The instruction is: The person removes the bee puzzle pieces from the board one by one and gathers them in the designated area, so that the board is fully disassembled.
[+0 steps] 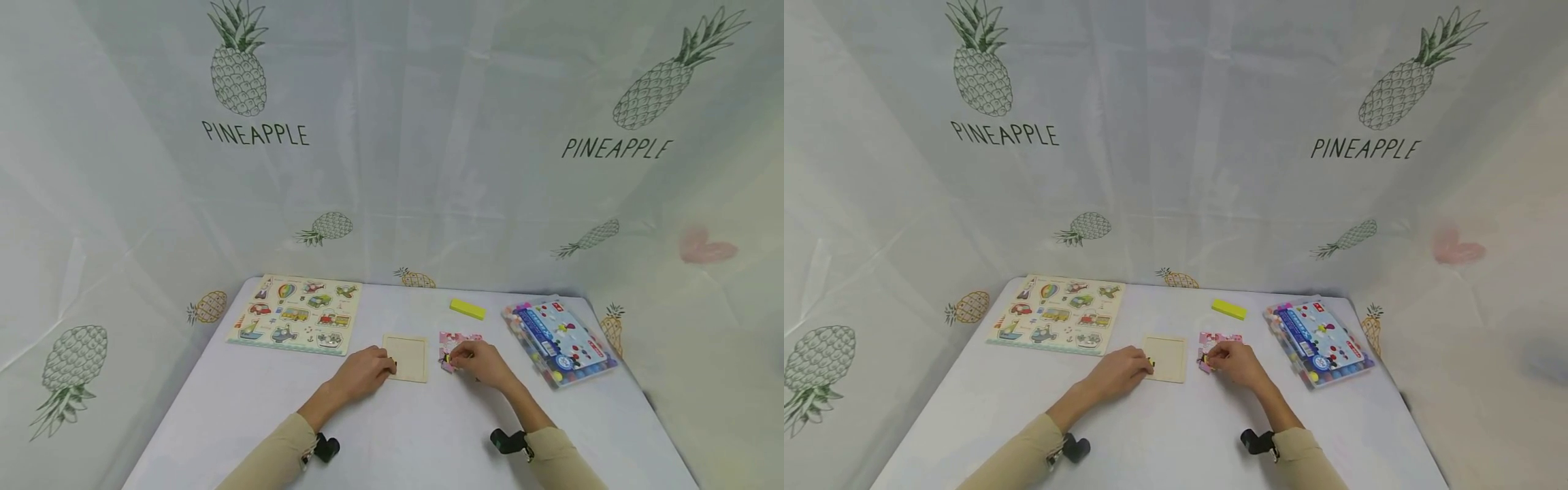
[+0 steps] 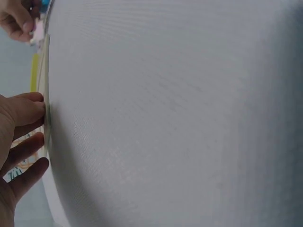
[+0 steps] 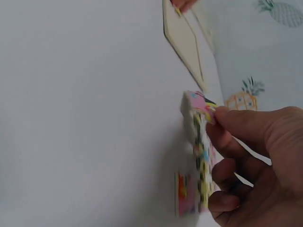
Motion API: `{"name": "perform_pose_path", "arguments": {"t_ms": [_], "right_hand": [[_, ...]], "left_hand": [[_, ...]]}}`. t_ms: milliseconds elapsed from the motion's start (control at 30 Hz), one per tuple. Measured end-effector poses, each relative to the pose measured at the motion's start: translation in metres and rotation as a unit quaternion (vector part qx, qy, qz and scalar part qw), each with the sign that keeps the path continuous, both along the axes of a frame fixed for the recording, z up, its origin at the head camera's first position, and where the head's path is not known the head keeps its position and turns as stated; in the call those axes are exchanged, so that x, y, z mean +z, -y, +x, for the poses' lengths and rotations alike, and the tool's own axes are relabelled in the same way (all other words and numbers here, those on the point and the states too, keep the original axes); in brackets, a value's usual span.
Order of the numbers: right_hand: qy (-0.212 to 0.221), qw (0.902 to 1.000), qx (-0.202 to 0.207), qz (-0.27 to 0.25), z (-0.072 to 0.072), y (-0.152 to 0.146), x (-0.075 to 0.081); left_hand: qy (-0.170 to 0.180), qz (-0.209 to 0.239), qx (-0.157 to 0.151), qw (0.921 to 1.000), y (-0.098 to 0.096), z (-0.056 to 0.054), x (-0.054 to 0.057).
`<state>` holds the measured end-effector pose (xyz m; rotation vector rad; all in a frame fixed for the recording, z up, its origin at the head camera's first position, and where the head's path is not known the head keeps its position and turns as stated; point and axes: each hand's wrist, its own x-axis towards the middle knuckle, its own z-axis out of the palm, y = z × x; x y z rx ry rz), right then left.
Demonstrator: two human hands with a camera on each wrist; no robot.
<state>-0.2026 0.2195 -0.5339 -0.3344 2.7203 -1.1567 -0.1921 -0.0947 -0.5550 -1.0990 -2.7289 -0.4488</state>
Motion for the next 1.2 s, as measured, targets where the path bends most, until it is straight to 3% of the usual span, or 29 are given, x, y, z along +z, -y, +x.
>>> {"name": "perform_pose_path", "arguments": {"t_ms": [167,267,700,967,1200], "right_hand": [[0.029,0.9988,0.040,0.000,0.005,-0.025,0.001],[0.032,0.9985,0.044,0.008,0.006,-0.031,0.000],[0.008,0.9991,0.019,0.038,0.003,-0.031,-0.007],[0.006,0.9986,-0.010,0.052,0.005,-0.025,-0.006],[0.006,0.9974,-0.029,0.065,0.007,-0.025,-0.006]], "left_hand": [[0.000,-0.001,-0.002,1.0000,-0.001,0.000,0.000],[-0.003,0.000,-0.002,1.0000,-0.001,-0.002,-0.002],[-0.002,-0.010,-0.001,1.0000,-0.001,-0.001,-0.002],[-0.020,-0.008,0.003,0.9998,-0.001,-0.001,-0.003],[-0.004,-0.009,0.005,0.9999,-0.001,-0.001,-0.003]]}}
